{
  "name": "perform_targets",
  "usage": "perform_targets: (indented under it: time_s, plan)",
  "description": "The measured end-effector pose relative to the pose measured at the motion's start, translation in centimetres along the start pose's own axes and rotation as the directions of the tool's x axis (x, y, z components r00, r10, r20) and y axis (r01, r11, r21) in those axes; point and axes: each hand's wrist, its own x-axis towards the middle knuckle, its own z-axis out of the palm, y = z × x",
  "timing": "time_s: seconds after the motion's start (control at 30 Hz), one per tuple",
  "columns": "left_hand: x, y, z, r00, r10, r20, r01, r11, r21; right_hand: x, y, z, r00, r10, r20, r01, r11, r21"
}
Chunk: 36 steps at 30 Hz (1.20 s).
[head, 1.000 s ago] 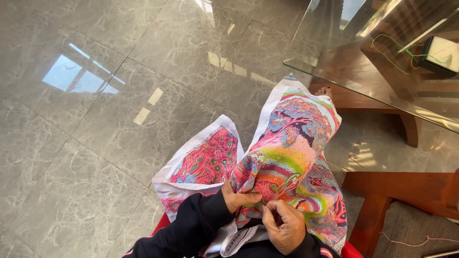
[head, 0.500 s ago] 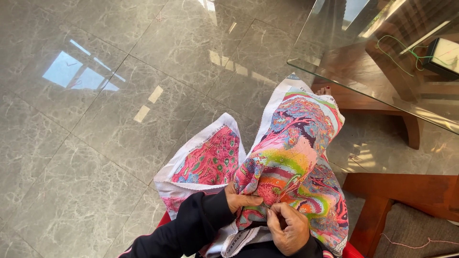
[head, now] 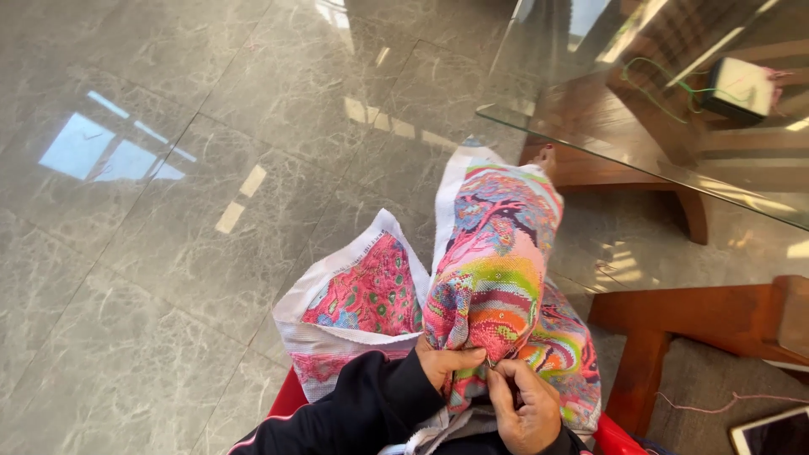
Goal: A person is performing cross-stitching on a large, colorful fabric canvas using a needle and pink thread.
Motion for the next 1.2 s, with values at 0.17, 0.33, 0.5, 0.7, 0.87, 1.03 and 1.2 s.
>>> perform_targets:
  time_s: [0.17,0.33,0.5,0.7,0.87,1.03,1.2]
  plan:
    - [0.4,-1.3,0.6,0.989,-0.149,0.019,0.149,0.988,-0.041,-0.9,1.0,-1.5,1.0,-0.001,-0.026,0.001,1.0,0.013]
    - [0.4,-2.3,-0.7,0.995,0.06,0.084,-0.069,0.992,0.108,-1.1,0.4,-1.5,0.997,0.082,0.0,-0.082,0.993,0.082]
    - [0.6,-2.8,-1.4,0.987,0.078,0.14,-0.099,0.984,0.15,-0.9,1.0,-1.1,0.972,0.235,0.019,-0.235,0.955,0.182]
    - [0.3,-2.6,-1.1,0.985,0.117,0.127,-0.142,0.969,0.205,-1.3,1.9,-0.8,0.953,0.298,0.056,-0.299,0.894,0.334]
    - [0.2,-2.4,-1.1,0.988,0.116,0.102,-0.135,0.97,0.201,-1.7,2.0,-0.8,0.961,0.276,0.029,-0.274,0.925,0.262]
    - [0.7,-2.6,-1.0,0.965,0.228,0.127,-0.254,0.93,0.265,-1.7,1.4,-0.6,0.97,0.232,-0.077,-0.217,0.962,0.167]
    - [1.2,-3.8,-1.8,0.967,0.21,0.143,-0.244,0.922,0.301,-1.7,1.1,-0.8,0.986,0.089,-0.142,-0.076,0.992,0.097]
